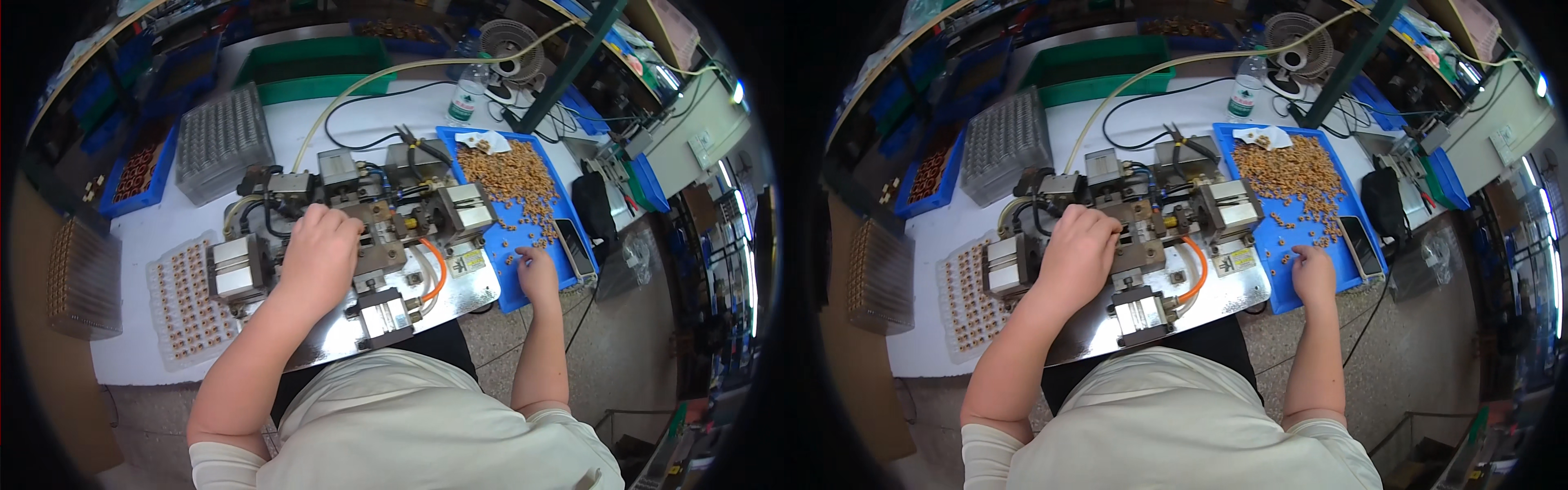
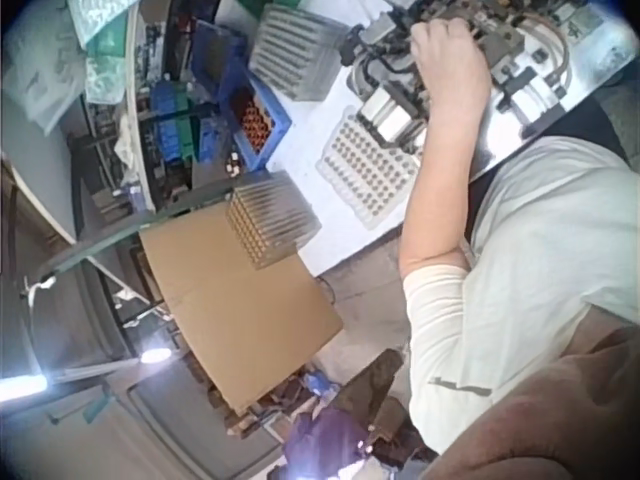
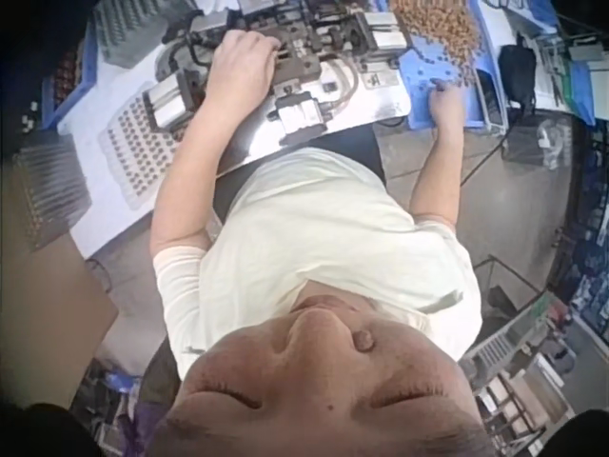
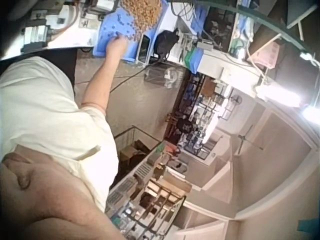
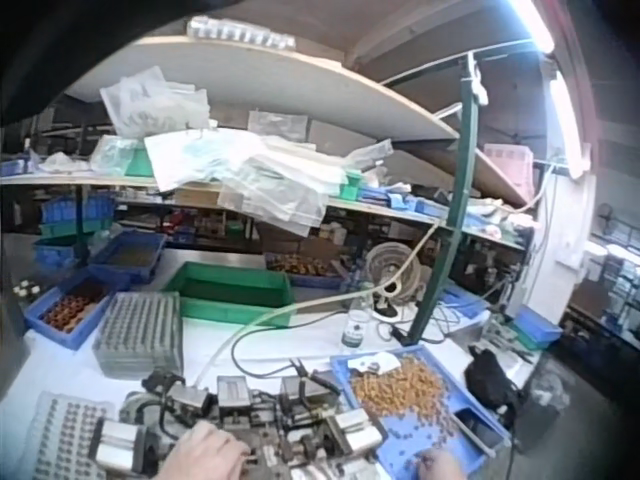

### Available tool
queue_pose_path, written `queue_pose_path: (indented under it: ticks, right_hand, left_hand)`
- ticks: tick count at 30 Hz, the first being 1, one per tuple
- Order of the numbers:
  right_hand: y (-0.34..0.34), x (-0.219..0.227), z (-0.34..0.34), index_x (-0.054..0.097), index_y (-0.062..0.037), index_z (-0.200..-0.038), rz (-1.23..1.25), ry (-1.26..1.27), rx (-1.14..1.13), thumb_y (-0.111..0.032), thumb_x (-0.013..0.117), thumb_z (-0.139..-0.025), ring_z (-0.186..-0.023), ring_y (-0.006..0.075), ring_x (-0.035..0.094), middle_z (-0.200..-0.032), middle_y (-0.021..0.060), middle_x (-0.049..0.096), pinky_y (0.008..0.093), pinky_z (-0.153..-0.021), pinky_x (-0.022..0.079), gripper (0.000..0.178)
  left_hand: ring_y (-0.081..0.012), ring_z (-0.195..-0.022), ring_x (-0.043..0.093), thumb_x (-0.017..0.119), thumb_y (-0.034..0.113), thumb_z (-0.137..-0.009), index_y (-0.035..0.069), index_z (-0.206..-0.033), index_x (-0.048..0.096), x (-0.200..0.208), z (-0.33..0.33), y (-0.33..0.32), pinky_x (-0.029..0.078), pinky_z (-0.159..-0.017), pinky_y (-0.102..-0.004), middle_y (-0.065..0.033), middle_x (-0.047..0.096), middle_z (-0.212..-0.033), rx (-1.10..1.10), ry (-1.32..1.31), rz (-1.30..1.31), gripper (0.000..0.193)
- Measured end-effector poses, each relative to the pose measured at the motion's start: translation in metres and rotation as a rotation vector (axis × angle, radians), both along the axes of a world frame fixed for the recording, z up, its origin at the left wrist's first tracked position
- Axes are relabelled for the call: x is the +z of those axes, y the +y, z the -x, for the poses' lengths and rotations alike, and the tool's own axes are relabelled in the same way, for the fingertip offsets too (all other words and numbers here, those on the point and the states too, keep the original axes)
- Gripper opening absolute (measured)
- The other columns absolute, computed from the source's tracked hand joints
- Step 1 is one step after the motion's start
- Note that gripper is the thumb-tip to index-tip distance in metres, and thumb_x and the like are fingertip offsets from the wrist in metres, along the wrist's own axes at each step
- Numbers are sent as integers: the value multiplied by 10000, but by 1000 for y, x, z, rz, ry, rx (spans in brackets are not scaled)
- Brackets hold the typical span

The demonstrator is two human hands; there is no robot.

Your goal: Feeding small components into an assembly machine and arranging them into grid-based trays.

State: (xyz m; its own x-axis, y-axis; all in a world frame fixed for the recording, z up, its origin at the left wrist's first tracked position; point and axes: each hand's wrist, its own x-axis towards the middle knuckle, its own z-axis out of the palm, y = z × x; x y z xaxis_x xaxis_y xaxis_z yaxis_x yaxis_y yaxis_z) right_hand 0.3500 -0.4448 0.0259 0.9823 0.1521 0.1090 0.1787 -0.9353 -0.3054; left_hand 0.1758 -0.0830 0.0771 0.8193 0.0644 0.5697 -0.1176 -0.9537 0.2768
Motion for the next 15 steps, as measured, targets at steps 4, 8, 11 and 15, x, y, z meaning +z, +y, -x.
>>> queue_pose_path:
  ticks: [4,8,11,15]
  right_hand:
    - [-5,-5,-8,773,-15,-1014,24,11,172,-117,694,-858,-907,326,678,-950,158,739,383,-833,542,203]
    - [-26,-12,-14,731,28,-894,-186,44,122,-51,745,-810,-661,223,612,-766,117,694,324,-678,521,116]
    - [-46,-22,-25,704,22,-989,-99,43,117,-56,718,-824,-685,202,609,-810,104,693,312,-688,520,183]
    - [-49,-30,-44,688,15,-1089,-170,-155,91,-78,684,-886,-773,183,633,-904,101,706,292,-743,520,224]
  left_hand:
    - [-301,-948,572,664,48,-832,56,-961,660,19,10,1,477,-884,-387,-85,656,-962,51,-93,86,129]
    - [-286,-956,581,653,63,-858,45,-1001,668,33,60,32,481,-877,-371,-102,665,-975,207,-198,292,145]
    - [-236,-983,611,626,138,-930,33,-1086,695,36,121,64,500,-890,-348,-116,681,-1030,560,-49,710,201]
    - [-217,-935,648,632,142,-918,27,-1084,709,-1,217,119,519,-852,-319,-109,710,-1001,907,54,955,216]
